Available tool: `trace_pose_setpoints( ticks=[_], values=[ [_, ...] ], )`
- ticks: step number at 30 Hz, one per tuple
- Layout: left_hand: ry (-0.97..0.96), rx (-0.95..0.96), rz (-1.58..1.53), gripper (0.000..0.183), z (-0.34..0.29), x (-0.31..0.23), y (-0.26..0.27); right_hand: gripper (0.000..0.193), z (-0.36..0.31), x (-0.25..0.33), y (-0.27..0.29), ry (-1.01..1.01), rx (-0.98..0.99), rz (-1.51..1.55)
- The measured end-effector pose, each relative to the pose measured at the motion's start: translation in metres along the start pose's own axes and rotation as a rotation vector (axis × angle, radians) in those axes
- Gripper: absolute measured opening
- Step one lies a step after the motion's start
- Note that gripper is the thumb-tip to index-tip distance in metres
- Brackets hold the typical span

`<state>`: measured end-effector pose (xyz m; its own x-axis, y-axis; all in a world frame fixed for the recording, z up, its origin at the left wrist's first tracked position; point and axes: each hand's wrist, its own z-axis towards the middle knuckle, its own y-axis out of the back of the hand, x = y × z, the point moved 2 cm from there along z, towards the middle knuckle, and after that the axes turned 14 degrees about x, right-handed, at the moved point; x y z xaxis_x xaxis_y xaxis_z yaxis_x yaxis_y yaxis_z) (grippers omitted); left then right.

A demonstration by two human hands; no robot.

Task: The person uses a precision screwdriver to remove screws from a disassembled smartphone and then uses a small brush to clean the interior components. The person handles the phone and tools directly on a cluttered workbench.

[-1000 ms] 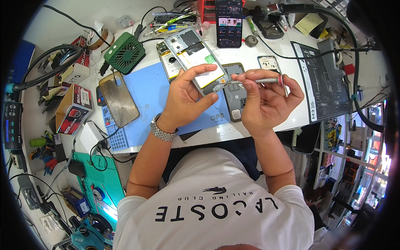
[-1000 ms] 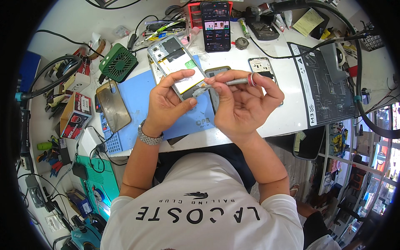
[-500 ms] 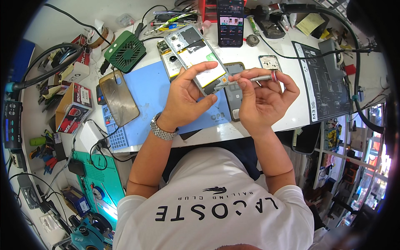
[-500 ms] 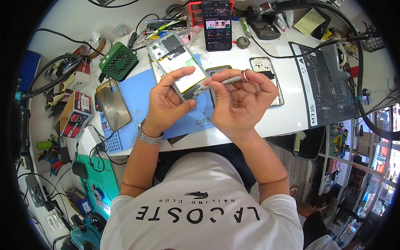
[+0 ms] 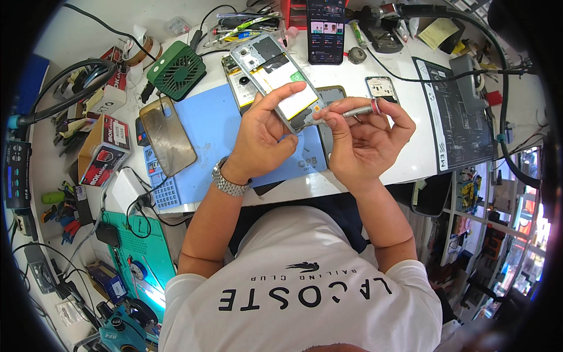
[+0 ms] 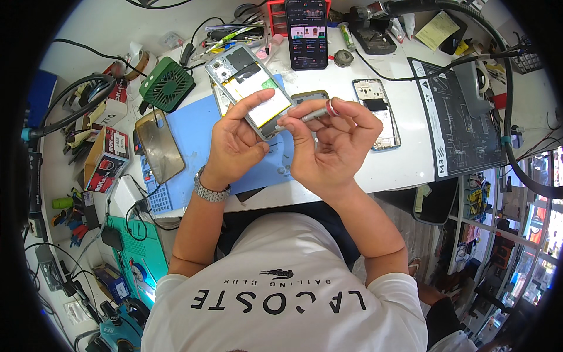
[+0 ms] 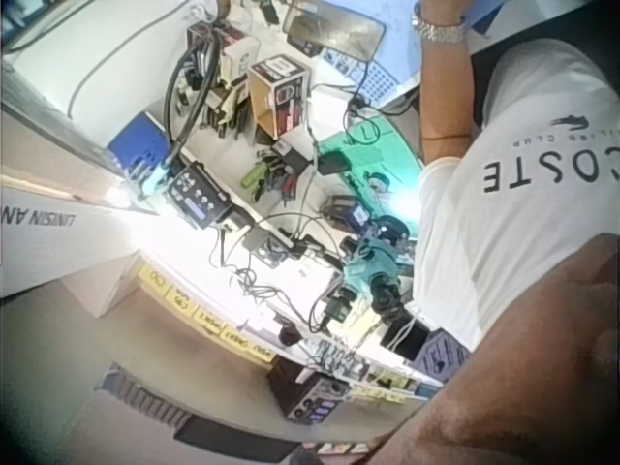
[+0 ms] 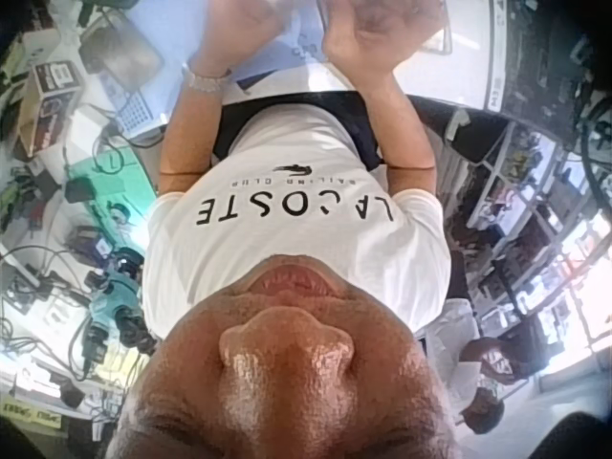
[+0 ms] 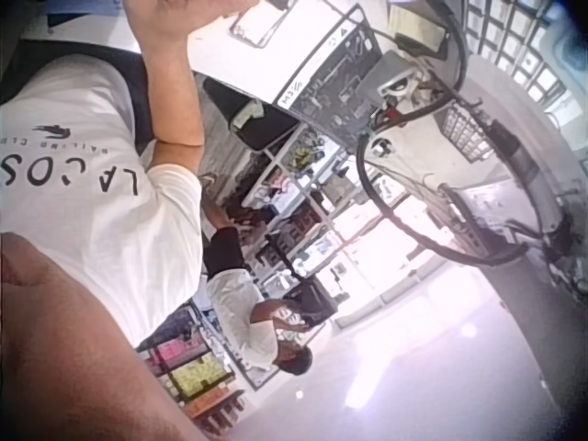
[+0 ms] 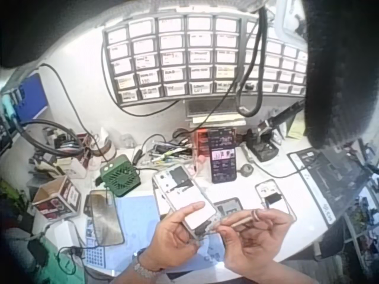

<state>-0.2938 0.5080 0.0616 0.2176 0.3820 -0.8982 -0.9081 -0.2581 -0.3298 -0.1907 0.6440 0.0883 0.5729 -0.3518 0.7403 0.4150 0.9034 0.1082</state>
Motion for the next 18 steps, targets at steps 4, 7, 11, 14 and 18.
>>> trace_pose_setpoints(
  ticks=[4,7,11,14,18],
  values=[
    [-0.003,0.014,0.009,0.081,-0.0003,-0.0002,0.0007,0.063,-0.0018,-0.0023,-0.0012,-0.001,-0.001,0.003],
    [0.006,0.012,0.014,0.081,-0.0004,-0.0011,0.0007,0.062,-0.0016,-0.0038,-0.0016,0.008,0.010,0.011],
    [0.019,0.008,0.002,0.081,0.0001,-0.0013,0.0000,0.061,-0.0037,-0.0053,-0.0022,0.002,0.014,0.026],
    [0.028,0.008,0.015,0.081,-0.0004,-0.0009,0.0006,0.060,-0.0038,-0.0049,-0.0035,0.009,0.012,-0.001],
    [0.020,0.004,-0.008,0.080,0.0008,-0.0042,-0.0020,0.060,-0.0025,-0.0029,-0.0031,0.012,0.018,-0.028]
  ],
)
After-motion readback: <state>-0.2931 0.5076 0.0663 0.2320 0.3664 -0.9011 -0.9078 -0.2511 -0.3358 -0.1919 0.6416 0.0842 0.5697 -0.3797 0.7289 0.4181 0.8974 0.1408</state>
